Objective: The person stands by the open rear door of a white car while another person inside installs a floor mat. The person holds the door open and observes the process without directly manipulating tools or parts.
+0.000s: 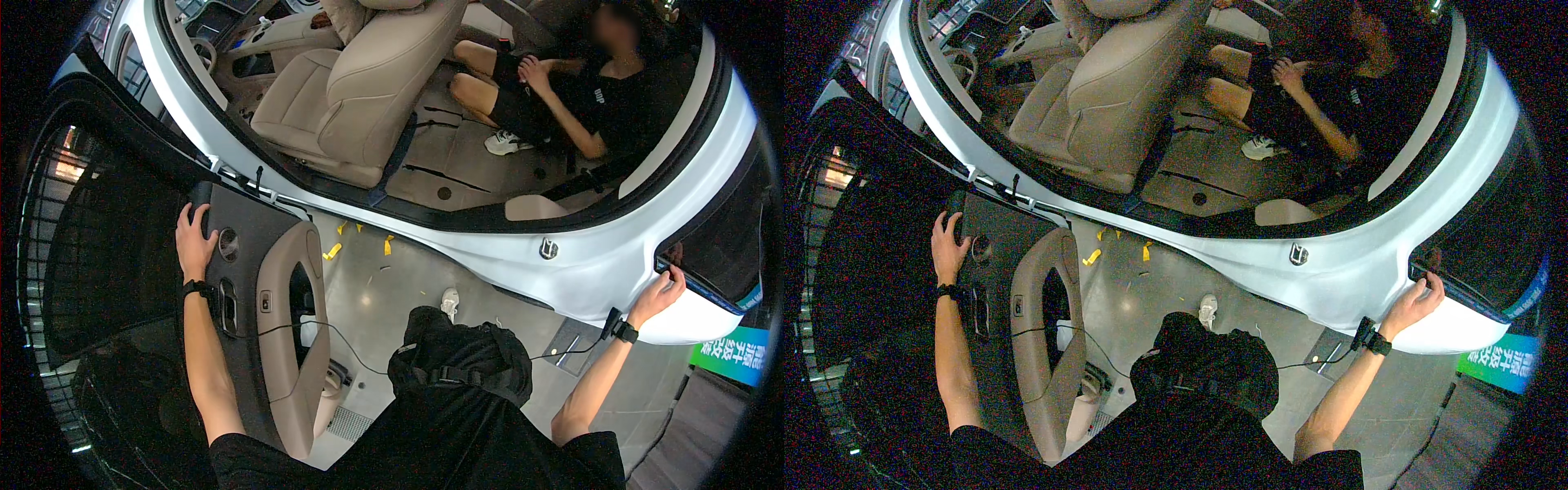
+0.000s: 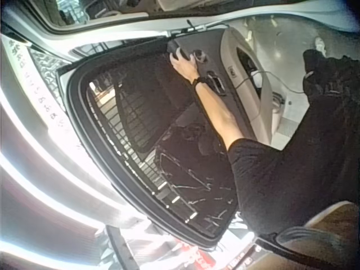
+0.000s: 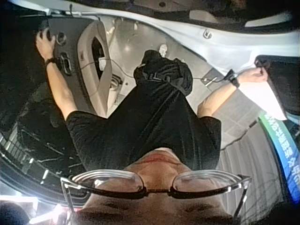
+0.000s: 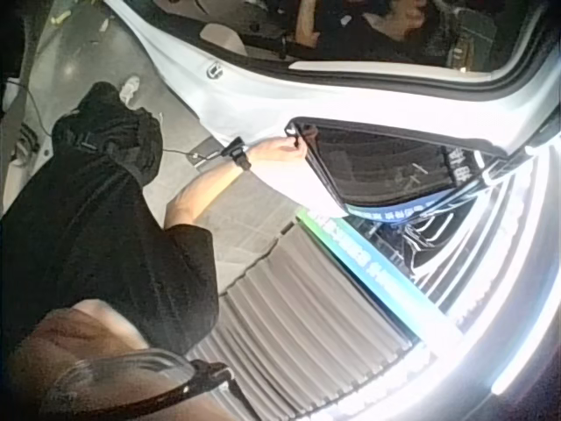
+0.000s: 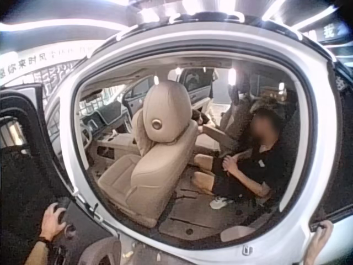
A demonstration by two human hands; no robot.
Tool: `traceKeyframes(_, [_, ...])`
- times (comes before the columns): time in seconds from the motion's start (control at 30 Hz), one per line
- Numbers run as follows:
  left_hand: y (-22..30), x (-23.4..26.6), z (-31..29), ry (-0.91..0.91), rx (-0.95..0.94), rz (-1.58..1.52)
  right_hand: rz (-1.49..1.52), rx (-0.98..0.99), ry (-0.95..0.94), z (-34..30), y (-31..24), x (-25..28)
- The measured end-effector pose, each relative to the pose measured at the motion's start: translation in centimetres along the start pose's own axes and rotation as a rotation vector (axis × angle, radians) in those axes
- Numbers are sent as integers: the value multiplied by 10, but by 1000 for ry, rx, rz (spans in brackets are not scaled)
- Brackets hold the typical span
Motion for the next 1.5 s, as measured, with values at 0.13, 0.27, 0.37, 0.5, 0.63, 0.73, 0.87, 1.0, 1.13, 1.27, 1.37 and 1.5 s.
traceKeyframes(0.13, [0, 0, 0, -1, 4, 7, 1, -1, -5, 1, -3, 0])
traceKeyframes(0.27, [2, 2, 0, -3, 9, 11, -18, 9, -9, 1, 0, 1])
traceKeyframes(0.37, [0, 0, 0, 6, 4, 19, -16, -7, -9, 0, 0, 0])
traceKeyframes(0.5, [-1, 1, 0, -7, 9, -3, -3, 2, -8, 0, 0, 1])
traceKeyframes(0.63, [1, 2, -1, -16, 22, -10, 2, 1, -2, -1, -2, 2])
traceKeyframes(0.73, [-1, 0, -1, -16, 23, -6, 10, -3, 1, 0, -3, 2])
traceKeyframes(0.87, [-3, -1, 0, -13, 5, -6, 9, 4, 2, 0, -5, 2])
traceKeyframes(1.0, [0, 2, 0, -11, 3, 0, 9, -4, 6, 1, -8, 3])
traceKeyframes(1.13, [-1, 2, -1, -4, 2, -7, 7, 4, -2, 1, -7, 2])
traceKeyframes(1.27, [-1, 2, -2, 10, -4, -6, -3, 5, -4, 1, -4, 1])
traceKeyframes(1.37, [0, 3, -4, 7, 1, -8, 9, 3, -3, 0, -5, 2])
traceKeyframes(1.5, [3, 1, -3, 4, -11, -19, -44, 50, 13, 0, -10, 7])
Point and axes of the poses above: each hand's wrist, its own z-axis towards the middle knuckle, its own x-axis out of the back of the hand, y = z × x, the point moved 5 cm from there along z, towards the middle knuckle, and after that the axes turned 1 degree about -x, right-handed, at the moved point
